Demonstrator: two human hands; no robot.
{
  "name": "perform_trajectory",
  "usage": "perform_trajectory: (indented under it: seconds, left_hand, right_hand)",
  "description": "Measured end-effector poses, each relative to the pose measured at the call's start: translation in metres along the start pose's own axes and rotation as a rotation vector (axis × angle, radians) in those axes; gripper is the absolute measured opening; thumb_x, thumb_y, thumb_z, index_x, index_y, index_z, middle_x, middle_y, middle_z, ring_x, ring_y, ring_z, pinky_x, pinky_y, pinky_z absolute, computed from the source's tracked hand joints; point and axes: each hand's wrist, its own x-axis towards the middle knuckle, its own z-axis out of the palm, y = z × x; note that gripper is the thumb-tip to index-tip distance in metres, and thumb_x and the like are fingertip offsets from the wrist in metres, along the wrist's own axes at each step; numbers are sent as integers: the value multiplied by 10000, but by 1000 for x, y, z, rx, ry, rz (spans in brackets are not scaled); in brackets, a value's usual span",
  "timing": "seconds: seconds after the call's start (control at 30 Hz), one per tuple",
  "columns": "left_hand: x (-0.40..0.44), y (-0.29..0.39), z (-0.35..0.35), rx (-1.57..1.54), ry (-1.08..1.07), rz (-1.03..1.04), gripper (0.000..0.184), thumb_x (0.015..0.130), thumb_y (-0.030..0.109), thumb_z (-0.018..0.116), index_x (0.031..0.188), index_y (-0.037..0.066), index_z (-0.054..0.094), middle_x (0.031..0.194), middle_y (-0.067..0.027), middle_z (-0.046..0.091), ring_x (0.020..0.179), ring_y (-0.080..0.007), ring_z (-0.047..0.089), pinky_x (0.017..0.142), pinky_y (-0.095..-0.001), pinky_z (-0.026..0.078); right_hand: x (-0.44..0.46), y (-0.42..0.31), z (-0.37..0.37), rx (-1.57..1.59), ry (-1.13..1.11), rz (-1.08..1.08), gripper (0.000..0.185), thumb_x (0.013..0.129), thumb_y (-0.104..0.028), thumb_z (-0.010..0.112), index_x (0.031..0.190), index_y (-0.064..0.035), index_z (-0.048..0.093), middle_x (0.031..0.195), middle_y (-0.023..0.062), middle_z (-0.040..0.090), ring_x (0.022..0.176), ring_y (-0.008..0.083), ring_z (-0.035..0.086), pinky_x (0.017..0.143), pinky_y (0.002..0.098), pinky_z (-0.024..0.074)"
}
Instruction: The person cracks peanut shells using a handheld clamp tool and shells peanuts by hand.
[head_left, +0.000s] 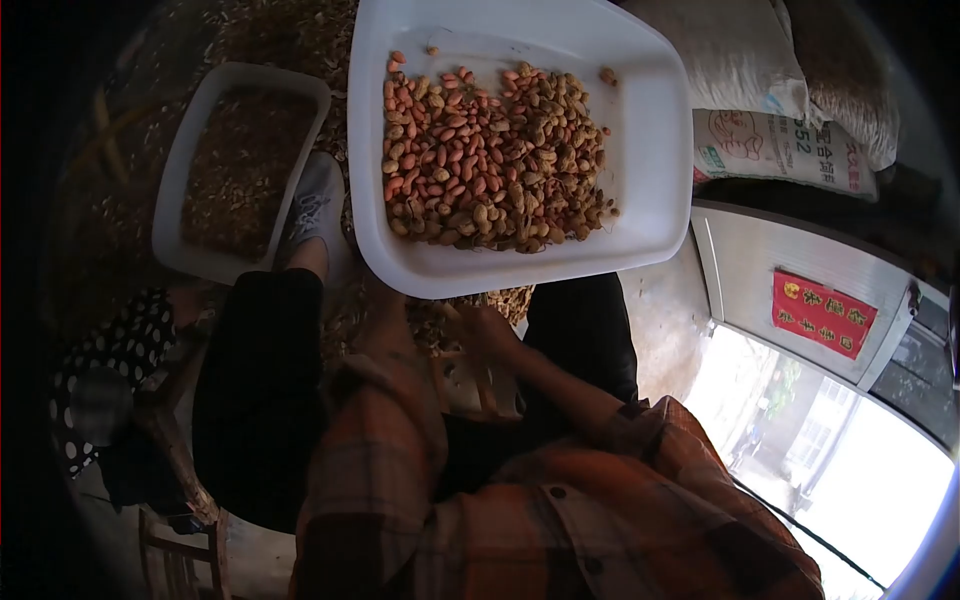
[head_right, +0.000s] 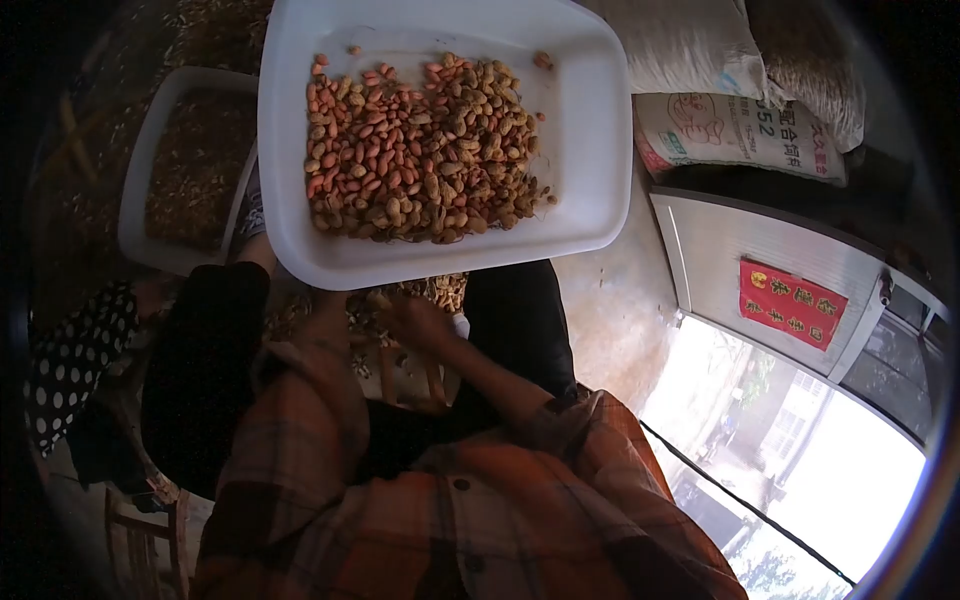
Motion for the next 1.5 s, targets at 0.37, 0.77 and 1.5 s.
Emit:
perform_trajectory:
  seconds: [0.37,0.77,1.5]
  left_hand:
    - [5,-3,-7,-67,-55,-21,90,793,32,571,738,-25,613,570,-56,499,440,-127,400,408,-294,297]
    - [-1,4,-21,-161,-170,-19,87,793,31,570,747,-30,612,564,-52,491,440,-119,386,404,-286,286]
    - [-83,82,4,195,-261,69,214,899,195,534,813,1,567,634,-49,528,452,-112,426,406,-262,345]
  right_hand:
    - [-1,7,1,-2,-11,-10,357,836,-343,586,931,1,608,716,207,622,662,359,626,596,455,488]
    - [-8,-5,-9,-42,49,-170,364,849,-336,592,912,23,592,646,220,594,614,377,610,557,450,480]
    - [-21,-30,-26,253,129,-332,316,877,-296,550,944,13,545,687,170,582,659,252,607,589,368,475]
